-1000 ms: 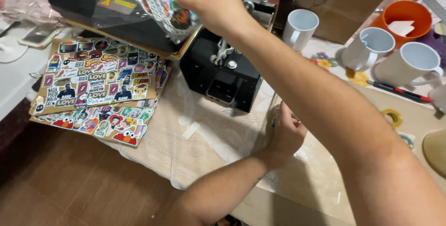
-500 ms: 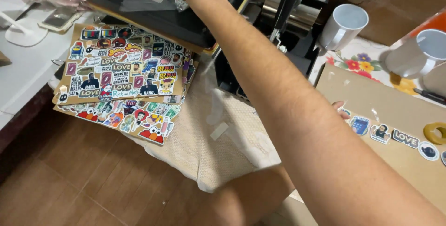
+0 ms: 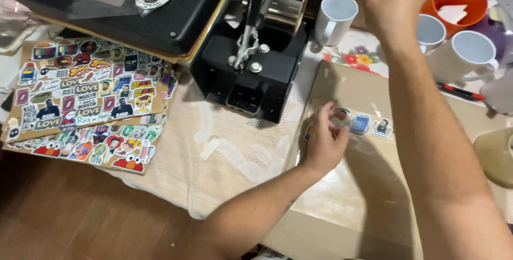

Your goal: The person cuts a small piece of clear plastic, places a round sticker on it, and then uses yellow tape to secure the sticker. They repeat this process with additional stickers, cutting tape and arranging the items on a cardboard surface.

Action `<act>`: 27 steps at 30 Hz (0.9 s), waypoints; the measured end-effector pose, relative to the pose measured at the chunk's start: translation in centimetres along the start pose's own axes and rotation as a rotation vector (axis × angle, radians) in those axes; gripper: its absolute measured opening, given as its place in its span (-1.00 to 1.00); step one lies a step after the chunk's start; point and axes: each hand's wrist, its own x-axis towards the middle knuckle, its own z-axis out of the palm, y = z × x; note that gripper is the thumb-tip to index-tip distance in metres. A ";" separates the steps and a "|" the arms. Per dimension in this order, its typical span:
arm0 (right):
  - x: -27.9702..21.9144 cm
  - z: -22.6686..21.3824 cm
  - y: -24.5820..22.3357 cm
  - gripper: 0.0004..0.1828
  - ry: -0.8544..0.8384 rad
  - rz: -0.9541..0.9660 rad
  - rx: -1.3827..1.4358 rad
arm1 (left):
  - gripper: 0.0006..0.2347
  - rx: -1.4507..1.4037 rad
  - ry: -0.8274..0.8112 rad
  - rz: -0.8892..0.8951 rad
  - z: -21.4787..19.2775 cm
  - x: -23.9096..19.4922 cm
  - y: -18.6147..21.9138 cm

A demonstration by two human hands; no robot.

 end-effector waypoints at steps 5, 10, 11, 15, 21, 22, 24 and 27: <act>-7.6 4.7 2.8 -0.72 -0.480 0.778 0.430 | -0.48 -0.105 0.071 0.086 -0.8 0.5 0.1; -9.7 9.0 2.4 -0.58 -0.321 1.054 0.529 | -0.45 -0.077 0.109 0.046 -1.1 0.2 0.6; -9.3 8.9 1.9 -0.59 -0.266 1.100 0.507 | -0.42 -0.084 0.112 0.040 -1.1 0.3 0.8; -9.4 9.6 2.6 -0.57 -0.285 1.108 0.444 | -0.41 -0.077 0.085 0.027 -1.1 0.2 1.4; -8.7 7.6 1.1 -0.74 -0.393 1.291 0.829 | -0.38 -0.064 0.061 0.024 -1.2 0.2 1.6; -8.9 6.6 0.6 -0.74 -0.409 1.280 0.876 | -0.38 -0.064 0.062 0.031 -1.2 0.2 1.7; -9.9 5.3 0.3 -0.74 -0.430 1.267 0.919 | -0.38 -0.067 0.066 0.036 -1.3 0.1 1.8; -12.1 3.2 1.3 -0.75 -0.412 1.156 0.946 | -0.37 -0.070 0.063 0.039 -1.2 0.1 1.8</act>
